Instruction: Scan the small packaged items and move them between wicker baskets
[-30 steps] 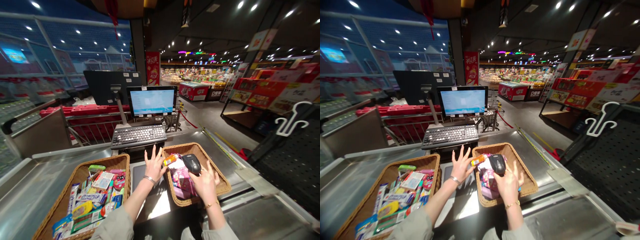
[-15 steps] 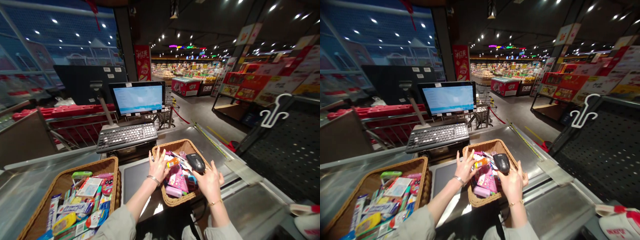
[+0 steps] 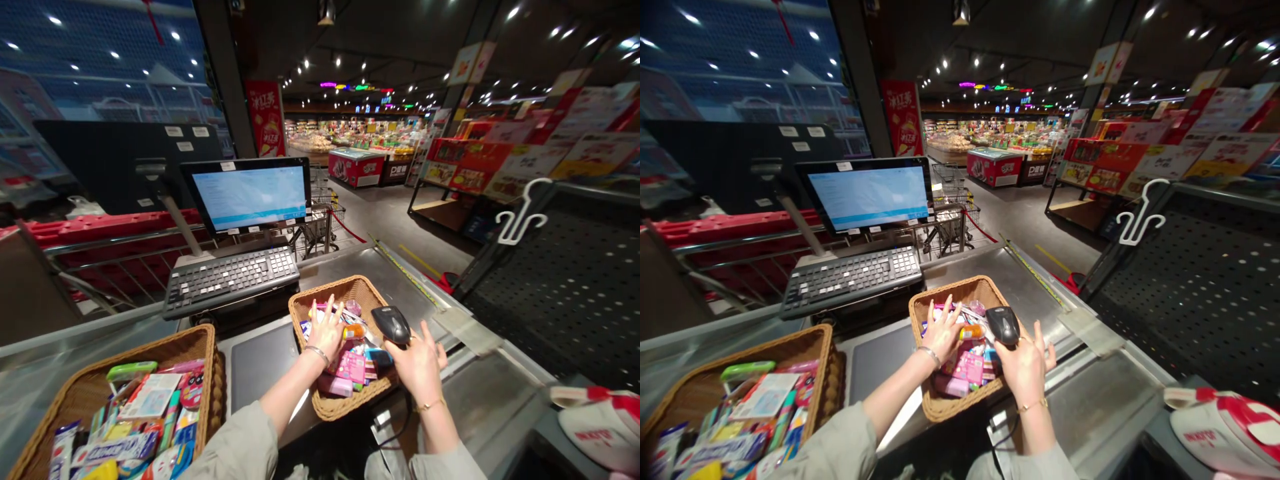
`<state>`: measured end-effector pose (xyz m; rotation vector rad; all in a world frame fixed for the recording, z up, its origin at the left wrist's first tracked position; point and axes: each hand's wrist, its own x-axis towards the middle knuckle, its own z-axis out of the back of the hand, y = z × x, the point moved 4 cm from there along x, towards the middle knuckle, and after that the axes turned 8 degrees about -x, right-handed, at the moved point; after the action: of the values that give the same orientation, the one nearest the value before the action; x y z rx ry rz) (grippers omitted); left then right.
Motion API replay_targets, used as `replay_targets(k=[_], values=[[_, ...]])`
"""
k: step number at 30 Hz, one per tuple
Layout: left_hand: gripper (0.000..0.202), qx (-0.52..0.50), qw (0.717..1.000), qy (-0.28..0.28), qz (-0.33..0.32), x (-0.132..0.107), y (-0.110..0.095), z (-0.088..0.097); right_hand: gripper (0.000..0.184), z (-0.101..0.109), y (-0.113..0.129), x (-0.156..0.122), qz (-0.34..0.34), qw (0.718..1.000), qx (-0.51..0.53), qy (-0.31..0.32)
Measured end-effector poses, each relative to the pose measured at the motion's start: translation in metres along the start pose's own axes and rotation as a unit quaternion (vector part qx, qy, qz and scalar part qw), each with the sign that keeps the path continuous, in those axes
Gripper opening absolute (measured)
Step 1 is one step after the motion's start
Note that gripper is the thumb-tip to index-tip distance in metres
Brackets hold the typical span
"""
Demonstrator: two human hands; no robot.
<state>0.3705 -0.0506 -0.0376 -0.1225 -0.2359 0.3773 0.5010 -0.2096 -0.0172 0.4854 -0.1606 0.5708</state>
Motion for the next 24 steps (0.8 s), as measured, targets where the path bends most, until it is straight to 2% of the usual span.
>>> replay_targets(k=[7,11,19,24], values=[[0.026,0.034,0.998,-0.015,-0.041,0.017,-0.014,-0.022,0.024,0.002,-0.004,0.002,0.0,1.0,0.006,0.002],[0.027,0.041,0.998,-0.022,-0.045,0.025,-0.017,-0.028,0.025,0.003,-0.007,0.002,-0.011,1.0,0.017,0.001],[0.03,0.028,0.999,-0.001,0.035,0.04,-0.009,-0.028,0.032,0.002,-0.01,0.001,-0.037,0.999,0.032,0.008],[0.031,-0.005,0.996,-0.021,0.085,0.037,0.0,-0.023,0.03,0.002,-0.007,0.0,-0.033,0.999,0.027,0.006]])
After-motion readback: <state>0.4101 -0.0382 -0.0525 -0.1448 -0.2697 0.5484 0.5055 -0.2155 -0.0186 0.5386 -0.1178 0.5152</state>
